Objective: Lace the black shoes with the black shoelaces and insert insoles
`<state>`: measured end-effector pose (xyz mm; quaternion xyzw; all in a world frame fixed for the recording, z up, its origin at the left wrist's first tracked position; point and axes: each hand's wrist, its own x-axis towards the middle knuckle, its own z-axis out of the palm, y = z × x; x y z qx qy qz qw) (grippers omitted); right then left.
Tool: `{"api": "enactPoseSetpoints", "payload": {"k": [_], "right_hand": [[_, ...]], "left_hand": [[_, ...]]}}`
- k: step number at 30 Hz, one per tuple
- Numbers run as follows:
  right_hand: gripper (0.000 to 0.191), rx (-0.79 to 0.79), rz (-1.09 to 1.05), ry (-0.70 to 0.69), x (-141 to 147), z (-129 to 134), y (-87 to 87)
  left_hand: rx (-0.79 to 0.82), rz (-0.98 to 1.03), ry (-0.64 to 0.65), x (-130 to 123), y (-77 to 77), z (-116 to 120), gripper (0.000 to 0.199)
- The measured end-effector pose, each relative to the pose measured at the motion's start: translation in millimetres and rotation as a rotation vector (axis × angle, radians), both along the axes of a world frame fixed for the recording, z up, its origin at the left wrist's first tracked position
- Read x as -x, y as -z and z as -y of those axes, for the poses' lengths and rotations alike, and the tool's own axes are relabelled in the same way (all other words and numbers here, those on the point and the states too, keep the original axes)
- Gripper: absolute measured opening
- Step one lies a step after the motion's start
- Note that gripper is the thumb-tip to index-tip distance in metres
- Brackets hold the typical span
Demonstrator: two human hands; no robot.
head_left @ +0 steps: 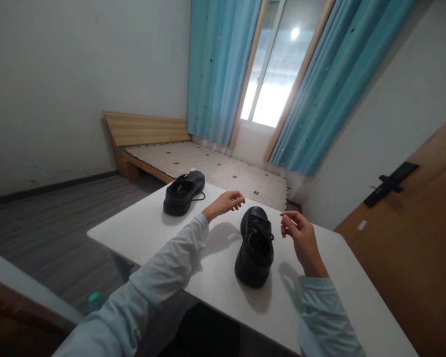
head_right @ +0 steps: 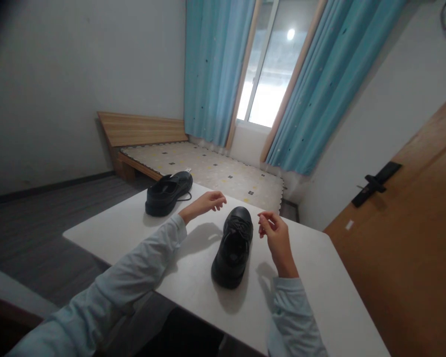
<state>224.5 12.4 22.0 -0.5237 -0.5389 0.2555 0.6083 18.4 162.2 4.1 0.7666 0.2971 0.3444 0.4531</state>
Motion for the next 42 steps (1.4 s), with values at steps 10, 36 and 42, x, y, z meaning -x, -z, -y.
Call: {"api": "enactPoseSetpoints", "payload": {"k": [10, 36, 42], "right_hand": [[0.014, -0.168, 0.375, 0.028, 32.0, 18.0, -16.4], [0.024, 0.090, 1.385, 0.142, 107.6, 66.0, 12.8], [0.019, 0.092, 1.438, 0.132, 96.2, 62.7, 8.9]], "left_hand": [[-0.056, -0.128, -0.048, -2.1, 8.0, -1.3, 0.019], [-0.504, -0.690, -0.122, -5.1, 24.6, 2.8, 0.022], [-0.506, -0.698, -0.113, -3.4, 27.6, -0.2, 0.021]]}}
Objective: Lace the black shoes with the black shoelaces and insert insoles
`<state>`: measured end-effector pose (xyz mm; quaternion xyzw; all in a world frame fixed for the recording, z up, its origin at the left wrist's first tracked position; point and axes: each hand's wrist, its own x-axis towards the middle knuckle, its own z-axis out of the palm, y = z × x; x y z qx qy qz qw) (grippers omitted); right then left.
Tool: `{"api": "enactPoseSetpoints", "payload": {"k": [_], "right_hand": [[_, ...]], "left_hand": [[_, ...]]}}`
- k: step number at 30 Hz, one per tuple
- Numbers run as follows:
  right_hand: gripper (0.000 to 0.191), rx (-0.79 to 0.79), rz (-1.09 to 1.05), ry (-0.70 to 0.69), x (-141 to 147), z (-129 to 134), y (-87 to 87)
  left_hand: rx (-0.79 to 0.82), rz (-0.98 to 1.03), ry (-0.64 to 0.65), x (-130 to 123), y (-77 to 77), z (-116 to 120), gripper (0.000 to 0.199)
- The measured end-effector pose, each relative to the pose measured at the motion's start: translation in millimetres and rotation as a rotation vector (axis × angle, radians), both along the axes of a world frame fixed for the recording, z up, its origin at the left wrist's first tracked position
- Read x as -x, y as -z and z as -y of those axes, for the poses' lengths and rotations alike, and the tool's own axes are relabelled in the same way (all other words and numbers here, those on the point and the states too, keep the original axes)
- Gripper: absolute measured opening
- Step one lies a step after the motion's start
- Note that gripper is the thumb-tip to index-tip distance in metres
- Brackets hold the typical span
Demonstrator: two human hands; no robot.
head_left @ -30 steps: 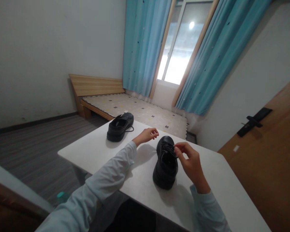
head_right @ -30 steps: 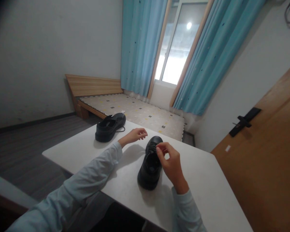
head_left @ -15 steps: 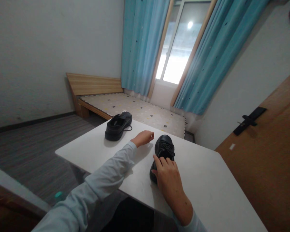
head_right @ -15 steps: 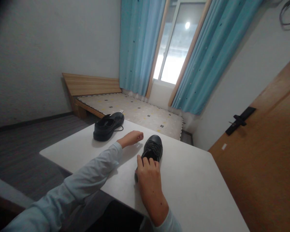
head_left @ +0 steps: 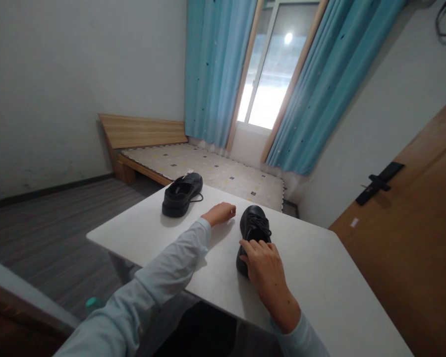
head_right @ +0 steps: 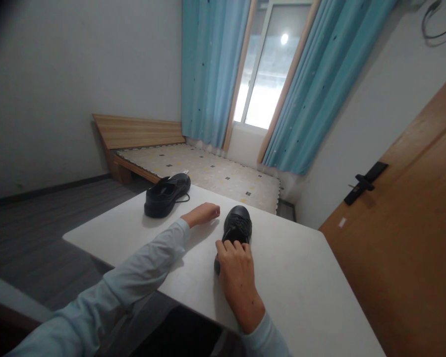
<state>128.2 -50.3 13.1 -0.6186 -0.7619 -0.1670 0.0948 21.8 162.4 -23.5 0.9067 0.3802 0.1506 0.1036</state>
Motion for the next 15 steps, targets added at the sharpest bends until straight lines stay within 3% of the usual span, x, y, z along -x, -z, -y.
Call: {"api": "enactPoseSetpoints", "payload": {"k": [7, 15], "right_hand": [[0.022, -0.048, 0.039, 0.032, -48.1, -9.6, -0.1], [0.024, -0.097, 0.073, 0.166, -145.5, -9.4, 4.4]], "left_hand": [[0.009, 0.007, 0.022, 0.8, -2.0, 2.1, 0.019], [0.004, 0.007, 0.031, 0.3, -0.6, 2.2, 0.021]]}}
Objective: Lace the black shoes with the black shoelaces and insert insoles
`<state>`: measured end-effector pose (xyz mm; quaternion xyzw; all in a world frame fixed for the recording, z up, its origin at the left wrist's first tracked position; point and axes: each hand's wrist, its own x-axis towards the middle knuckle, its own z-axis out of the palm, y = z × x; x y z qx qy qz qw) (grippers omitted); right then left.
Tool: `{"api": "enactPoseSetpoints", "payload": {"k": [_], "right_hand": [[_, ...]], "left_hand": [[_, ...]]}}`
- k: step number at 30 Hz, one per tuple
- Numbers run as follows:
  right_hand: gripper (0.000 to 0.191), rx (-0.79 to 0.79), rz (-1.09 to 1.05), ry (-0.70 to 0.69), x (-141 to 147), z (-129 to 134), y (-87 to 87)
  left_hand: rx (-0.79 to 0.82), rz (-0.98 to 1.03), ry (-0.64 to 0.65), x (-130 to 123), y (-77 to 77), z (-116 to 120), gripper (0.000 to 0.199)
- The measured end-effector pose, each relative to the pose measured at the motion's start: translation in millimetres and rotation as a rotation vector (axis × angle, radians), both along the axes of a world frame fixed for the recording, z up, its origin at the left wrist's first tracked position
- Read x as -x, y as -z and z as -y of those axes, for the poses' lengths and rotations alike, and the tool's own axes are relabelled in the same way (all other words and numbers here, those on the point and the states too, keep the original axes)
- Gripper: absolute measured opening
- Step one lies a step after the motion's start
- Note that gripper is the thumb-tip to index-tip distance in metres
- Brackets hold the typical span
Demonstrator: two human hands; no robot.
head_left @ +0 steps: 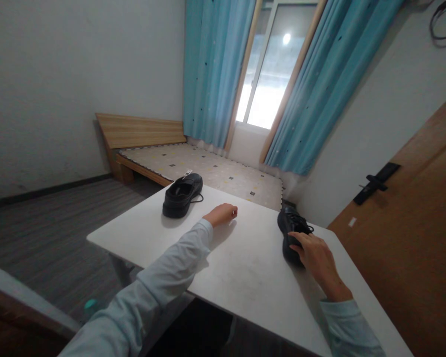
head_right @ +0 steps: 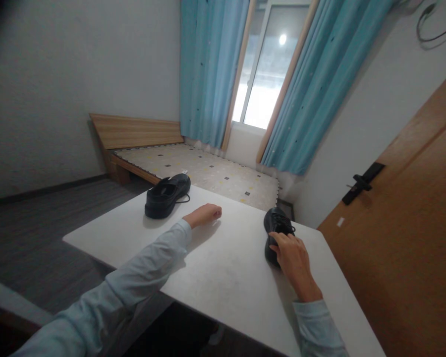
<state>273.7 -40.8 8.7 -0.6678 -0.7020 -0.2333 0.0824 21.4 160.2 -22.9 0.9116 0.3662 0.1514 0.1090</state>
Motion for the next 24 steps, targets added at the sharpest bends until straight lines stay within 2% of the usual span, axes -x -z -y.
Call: {"api": "enactPoseSetpoints", "payload": {"k": [5, 11, 18, 24], "right_hand": [[0.026, -0.046, -0.013, 0.069, -49.9, 12.4, 7.4], [0.035, -0.086, 0.050, 0.188, -82.4, 34.7, 16.1], [0.038, -0.129, 0.086, 0.252, -99.8, 55.9, 29.5], [0.039, -0.142, 0.066, 0.308, -99.4, 57.7, 31.1]], "left_hand": [[0.007, 0.009, -0.007, 0.2, 2.1, -1.2, 0.020], [0.022, 0.031, -0.002, 1.1, 1.0, 0.2, 0.019], [0.019, 0.012, 0.001, 2.7, 0.0, 1.2, 0.021], [0.023, 0.004, -0.001, 3.2, 0.6, 1.8, 0.019]]}}
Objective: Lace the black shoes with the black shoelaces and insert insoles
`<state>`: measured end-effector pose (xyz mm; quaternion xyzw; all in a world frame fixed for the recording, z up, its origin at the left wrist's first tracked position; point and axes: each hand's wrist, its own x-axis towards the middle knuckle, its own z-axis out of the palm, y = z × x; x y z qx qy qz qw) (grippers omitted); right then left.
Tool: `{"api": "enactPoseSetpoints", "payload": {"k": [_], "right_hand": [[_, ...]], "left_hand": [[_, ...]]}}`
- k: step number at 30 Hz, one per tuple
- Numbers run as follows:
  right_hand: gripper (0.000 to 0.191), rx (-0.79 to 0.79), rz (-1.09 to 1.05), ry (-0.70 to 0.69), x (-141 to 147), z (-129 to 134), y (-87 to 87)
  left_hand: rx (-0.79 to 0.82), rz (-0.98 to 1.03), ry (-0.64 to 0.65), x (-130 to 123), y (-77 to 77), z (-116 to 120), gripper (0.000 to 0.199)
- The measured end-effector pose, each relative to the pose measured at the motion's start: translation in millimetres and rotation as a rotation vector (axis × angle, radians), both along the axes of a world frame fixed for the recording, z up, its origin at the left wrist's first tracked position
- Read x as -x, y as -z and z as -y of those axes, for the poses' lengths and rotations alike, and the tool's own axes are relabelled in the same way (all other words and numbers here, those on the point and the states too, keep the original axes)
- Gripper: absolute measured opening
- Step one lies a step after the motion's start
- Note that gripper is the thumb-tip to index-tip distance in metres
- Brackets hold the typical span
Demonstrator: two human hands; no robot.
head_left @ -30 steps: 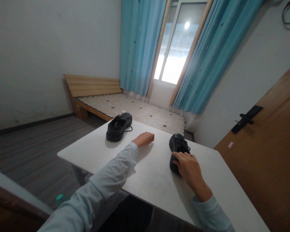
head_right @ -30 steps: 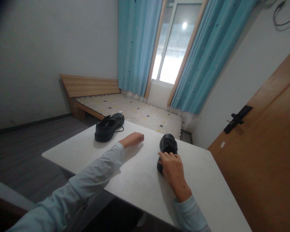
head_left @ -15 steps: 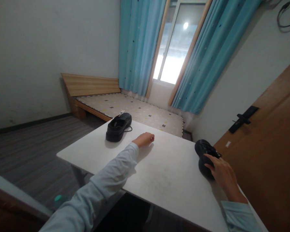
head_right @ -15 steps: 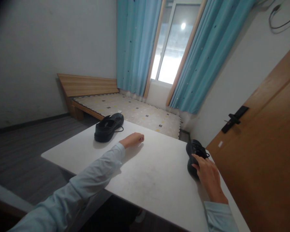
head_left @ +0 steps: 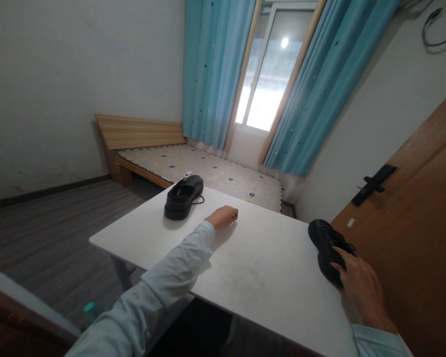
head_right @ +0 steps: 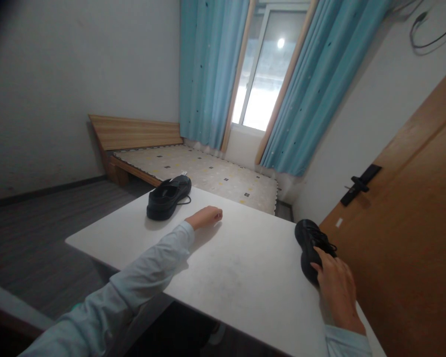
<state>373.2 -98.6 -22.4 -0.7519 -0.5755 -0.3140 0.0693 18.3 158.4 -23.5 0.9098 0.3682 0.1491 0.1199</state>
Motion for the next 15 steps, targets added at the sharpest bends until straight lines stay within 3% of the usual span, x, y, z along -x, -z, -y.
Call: {"api": "enactPoseSetpoints", "payload": {"k": [9, 12, 15], "right_hand": [[0.040, 0.168, -0.126, 0.056, -21.8, -19.4, -12.1], [0.038, 0.216, -0.084, 0.095, -11.2, -25.8, -23.3], [0.032, 0.222, -0.018, 0.231, 14.0, -37.8, -33.3]], "left_hand": [[-0.027, -0.017, -0.004, -1.2, 1.4, -0.7, 0.021], [-0.037, -0.028, 0.000, -0.9, 0.4, 0.3, 0.022], [-0.041, -0.039, -0.008, -0.5, -0.4, 0.9, 0.023]]}}
